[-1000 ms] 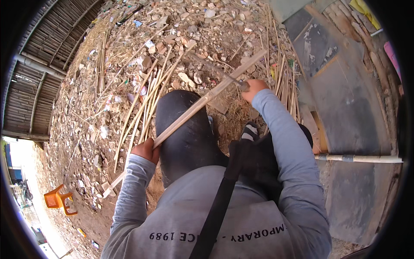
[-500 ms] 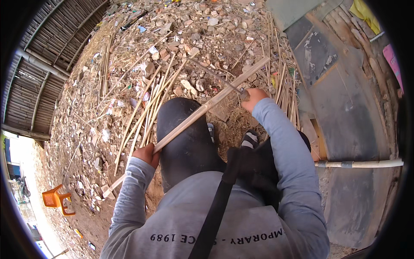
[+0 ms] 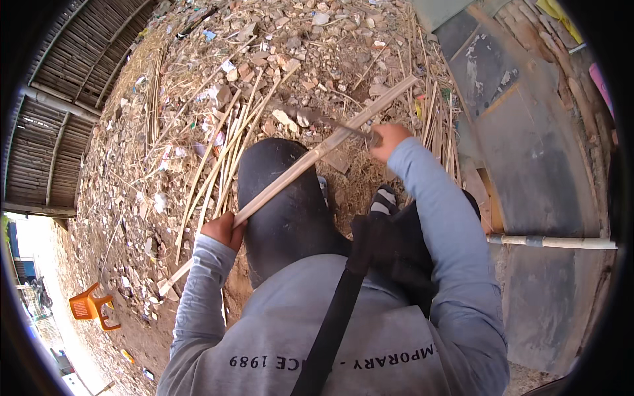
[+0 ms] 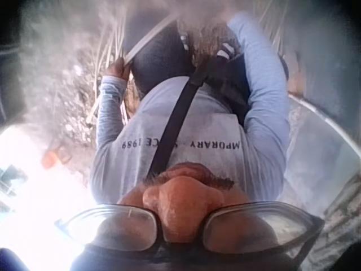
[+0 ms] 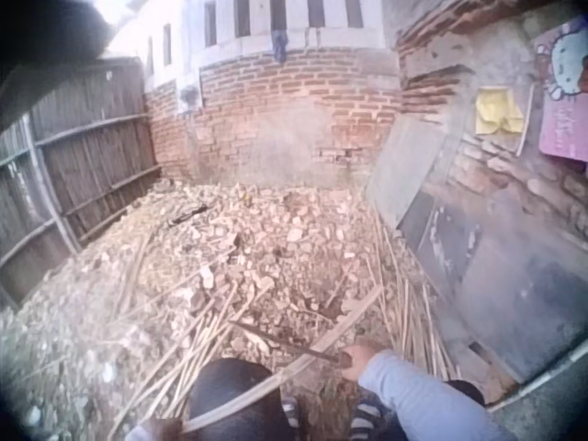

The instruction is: The person scrapes the surface of a bamboo strip using a machete held in their right hand while securing the strip with their left hand.

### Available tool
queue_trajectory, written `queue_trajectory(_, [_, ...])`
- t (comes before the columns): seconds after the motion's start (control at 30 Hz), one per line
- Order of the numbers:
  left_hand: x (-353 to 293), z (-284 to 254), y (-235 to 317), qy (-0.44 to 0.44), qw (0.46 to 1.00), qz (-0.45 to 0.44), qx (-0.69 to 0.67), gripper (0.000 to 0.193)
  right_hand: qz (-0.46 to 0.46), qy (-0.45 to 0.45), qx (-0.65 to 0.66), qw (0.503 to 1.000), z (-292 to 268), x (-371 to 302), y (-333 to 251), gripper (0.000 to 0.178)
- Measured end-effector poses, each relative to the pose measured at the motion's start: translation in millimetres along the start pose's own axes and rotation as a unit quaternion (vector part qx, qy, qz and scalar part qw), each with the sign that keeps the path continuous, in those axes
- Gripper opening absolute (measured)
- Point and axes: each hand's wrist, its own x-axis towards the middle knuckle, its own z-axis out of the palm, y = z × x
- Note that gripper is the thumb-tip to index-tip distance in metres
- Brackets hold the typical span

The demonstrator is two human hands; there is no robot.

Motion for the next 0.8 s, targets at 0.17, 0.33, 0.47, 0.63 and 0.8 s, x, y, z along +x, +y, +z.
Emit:
queue_trajectory(0.17, [0,-4,-2,0.012,0.999,0.018,0.034,0.027,0.077,0.038,0.017,0.996,-5,6,10,0.031])
queue_trajectory(0.33, [-3,-2,-6,0.003,1.0,0.004,-0.004,0.029,-0.007,0.056,0.02,0.998,-6,-11,-2,0.038])
queue_trajectory(0.47, [4,-2,-1,-0.012,1.0,0.003,0.008,0.028,0.03,0.062,0.056,0.996,3,1,13,0.036])
queue_trajectory(0.63, [-6,4,-11,-0.009,1.0,0.0,-0.005,0.028,-0.016,0.046,-0.001,0.999,-14,-25,-28,0.035])
queue_trajectory(0.8, [1,-3,-2,-0.01,1.0,0.001,0.03,0.03,0.065,0.092,0.034,0.993,-5,3,22,0.035])
